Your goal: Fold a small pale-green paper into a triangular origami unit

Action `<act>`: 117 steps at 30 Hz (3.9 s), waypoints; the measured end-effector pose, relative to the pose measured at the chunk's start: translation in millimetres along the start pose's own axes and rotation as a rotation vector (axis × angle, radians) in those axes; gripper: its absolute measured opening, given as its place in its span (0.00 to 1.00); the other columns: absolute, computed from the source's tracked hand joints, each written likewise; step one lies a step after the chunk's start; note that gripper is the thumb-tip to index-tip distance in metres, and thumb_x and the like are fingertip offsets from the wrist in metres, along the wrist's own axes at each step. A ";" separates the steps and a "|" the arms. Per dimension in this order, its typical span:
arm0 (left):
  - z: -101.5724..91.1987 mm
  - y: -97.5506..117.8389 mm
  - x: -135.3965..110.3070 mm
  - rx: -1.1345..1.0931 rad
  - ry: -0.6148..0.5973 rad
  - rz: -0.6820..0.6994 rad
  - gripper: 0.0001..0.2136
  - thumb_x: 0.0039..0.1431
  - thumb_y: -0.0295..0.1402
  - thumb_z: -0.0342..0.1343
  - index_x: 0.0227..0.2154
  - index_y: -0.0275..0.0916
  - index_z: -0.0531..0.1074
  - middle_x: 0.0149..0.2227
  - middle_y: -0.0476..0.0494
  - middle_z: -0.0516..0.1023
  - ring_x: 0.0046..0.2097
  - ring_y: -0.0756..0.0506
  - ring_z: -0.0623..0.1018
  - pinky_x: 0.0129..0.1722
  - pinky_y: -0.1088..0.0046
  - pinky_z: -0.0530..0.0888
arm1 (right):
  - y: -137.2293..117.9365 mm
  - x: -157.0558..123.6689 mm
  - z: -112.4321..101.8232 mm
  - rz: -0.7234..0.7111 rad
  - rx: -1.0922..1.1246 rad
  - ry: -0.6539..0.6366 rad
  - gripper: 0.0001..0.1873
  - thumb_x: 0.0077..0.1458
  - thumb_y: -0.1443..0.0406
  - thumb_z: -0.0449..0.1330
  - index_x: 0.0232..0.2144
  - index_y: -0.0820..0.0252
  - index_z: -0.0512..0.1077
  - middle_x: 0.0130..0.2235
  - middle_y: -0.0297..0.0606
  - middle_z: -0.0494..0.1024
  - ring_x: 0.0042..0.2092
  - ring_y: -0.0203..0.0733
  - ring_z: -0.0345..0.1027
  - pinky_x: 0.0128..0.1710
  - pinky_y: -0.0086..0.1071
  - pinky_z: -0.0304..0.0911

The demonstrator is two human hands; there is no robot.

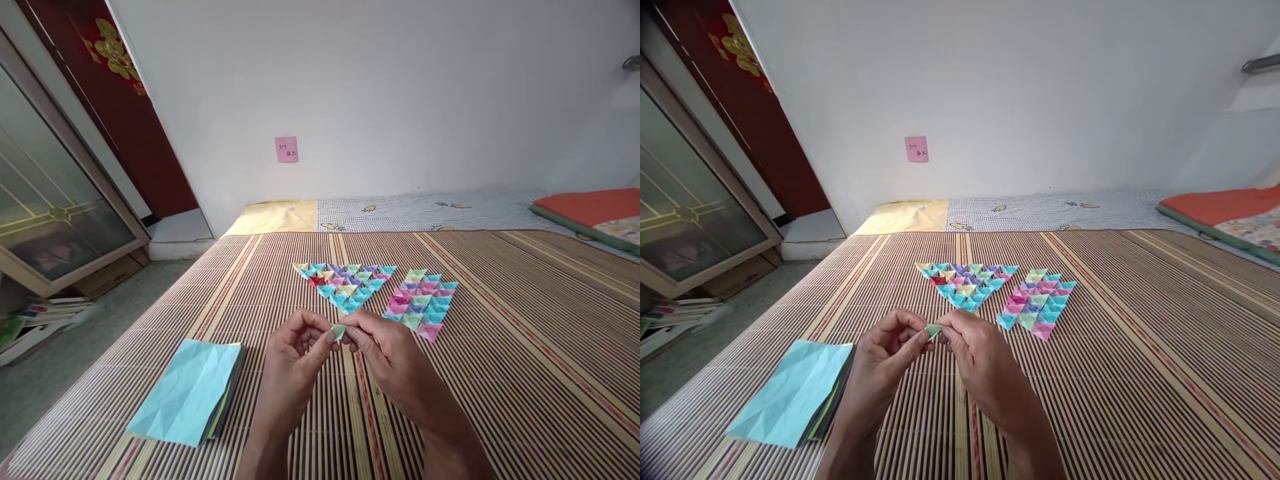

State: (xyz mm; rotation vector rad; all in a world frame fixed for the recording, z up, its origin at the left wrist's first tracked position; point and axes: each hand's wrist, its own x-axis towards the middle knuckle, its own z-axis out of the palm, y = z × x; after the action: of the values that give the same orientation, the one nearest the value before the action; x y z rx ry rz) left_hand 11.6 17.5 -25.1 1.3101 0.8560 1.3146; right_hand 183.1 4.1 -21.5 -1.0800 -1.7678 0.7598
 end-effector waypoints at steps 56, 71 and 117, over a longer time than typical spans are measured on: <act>2.5 -9.2 1.2 -0.267 -0.072 -0.028 0.09 0.67 0.40 0.62 0.43 0.41 0.77 0.41 0.43 0.81 0.41 0.45 0.79 0.40 0.72 0.75 | -1.9 2.4 1.1 -0.088 0.198 0.255 0.07 0.70 0.63 0.58 0.37 0.54 0.73 0.38 0.36 0.78 0.41 0.43 0.74 0.42 0.36 0.68; 3.0 -18.6 1.8 -0.539 -0.334 -0.352 0.14 0.50 0.42 0.76 0.31 0.37 0.84 0.28 0.43 0.83 0.29 0.47 0.81 0.34 0.73 0.76 | -3.8 -0.7 -6.6 -0.024 0.507 -0.081 0.09 0.67 0.61 0.59 0.34 0.55 0.73 0.47 0.41 0.76 0.43 0.43 0.72 0.40 0.36 0.71; 5.7 -23.5 8.2 -0.349 0.027 0.031 0.06 0.58 0.32 0.71 0.32 0.38 0.79 0.36 0.47 0.82 0.33 0.52 0.78 0.40 0.77 0.77 | -13.8 1.3 -1.3 -0.161 -0.061 0.279 0.10 0.67 0.70 0.56 0.33 0.57 0.72 0.33 0.32 0.75 0.36 0.38 0.70 0.36 0.32 0.64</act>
State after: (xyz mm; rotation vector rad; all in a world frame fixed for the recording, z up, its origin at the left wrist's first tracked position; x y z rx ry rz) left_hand 22.6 29.1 -45.0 1.0359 0.5934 1.4346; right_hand 179.2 -0.6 -9.0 -1.0159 -1.6232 0.4363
